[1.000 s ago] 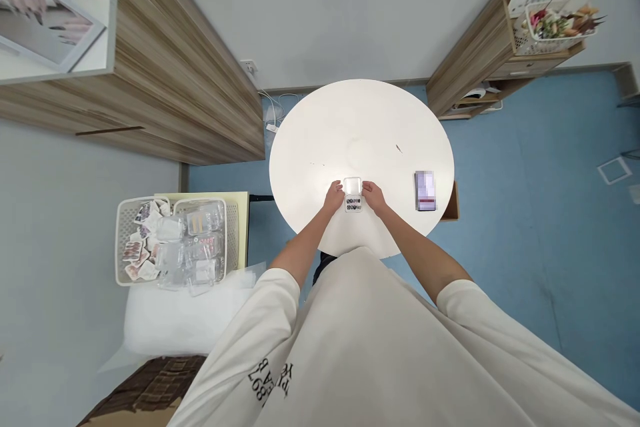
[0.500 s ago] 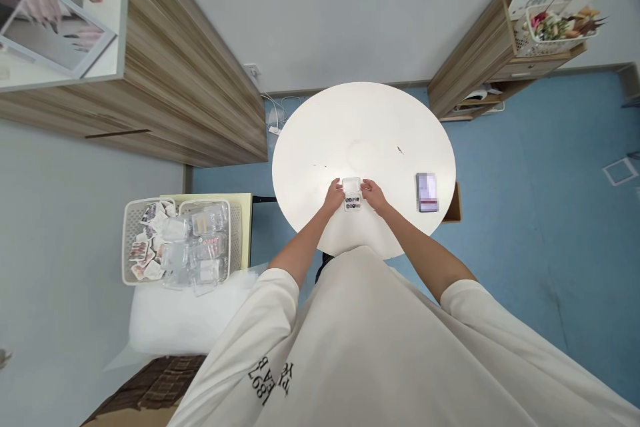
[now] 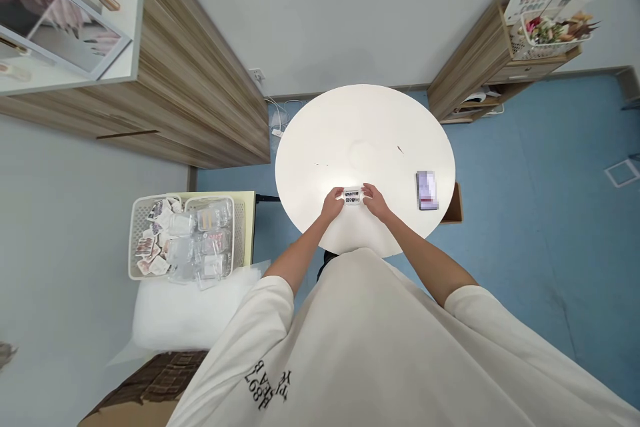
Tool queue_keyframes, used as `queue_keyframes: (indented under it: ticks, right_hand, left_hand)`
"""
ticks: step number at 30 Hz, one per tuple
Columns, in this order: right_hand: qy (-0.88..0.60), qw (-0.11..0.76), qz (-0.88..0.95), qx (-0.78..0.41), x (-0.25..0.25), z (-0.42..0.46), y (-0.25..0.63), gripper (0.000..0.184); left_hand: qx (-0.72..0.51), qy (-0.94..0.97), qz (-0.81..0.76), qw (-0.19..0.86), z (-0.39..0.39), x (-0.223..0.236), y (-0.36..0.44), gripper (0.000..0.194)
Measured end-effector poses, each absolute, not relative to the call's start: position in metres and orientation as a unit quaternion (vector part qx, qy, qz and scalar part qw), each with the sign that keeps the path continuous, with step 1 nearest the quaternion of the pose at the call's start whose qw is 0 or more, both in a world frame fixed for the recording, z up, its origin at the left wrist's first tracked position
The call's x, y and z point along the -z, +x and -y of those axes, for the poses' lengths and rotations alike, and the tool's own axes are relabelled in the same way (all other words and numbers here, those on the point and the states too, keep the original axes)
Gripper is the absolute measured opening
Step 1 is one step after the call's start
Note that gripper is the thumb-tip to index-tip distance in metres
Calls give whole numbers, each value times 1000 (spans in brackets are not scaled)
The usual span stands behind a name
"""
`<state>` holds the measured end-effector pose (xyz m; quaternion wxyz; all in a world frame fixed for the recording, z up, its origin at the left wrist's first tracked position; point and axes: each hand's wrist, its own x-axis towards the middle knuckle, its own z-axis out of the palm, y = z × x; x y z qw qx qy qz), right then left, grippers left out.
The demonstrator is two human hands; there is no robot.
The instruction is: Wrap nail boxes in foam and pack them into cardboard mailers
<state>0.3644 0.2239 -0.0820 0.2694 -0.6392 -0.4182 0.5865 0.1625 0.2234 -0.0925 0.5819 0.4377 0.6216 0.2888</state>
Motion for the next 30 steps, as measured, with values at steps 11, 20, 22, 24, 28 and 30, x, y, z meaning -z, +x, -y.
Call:
queue_keyframes:
  ticks: [11, 20, 22, 24, 28, 30]
  right_hand:
    - [-648, 206, 470, -562, 103, -194, 363, 74]
    - [-631, -15, 674, -383, 97, -165, 366, 79]
    - [-611, -62, 705, -355, 93, -159, 366, 82]
    - [-598, -95, 723, -333, 91, -155, 364, 84]
    - [-590, -131, 737, -303, 91, -153, 359, 87]
    - [-585, -149, 741, -295, 94, -152, 358, 88]
  left_hand:
    - [-196, 492, -630, 568, -193, 99, 160, 65]
    - [-59, 665, -593, 450, -163, 92, 149, 72]
    - [-24, 706, -572, 417, -158, 90, 149, 76]
    - [24, 733, -561, 384, -155, 89, 152, 81]
    - [112, 751, -561, 331, -156, 91, 163, 85]
    - [135, 755, -561, 313, -156, 94, 167, 86]
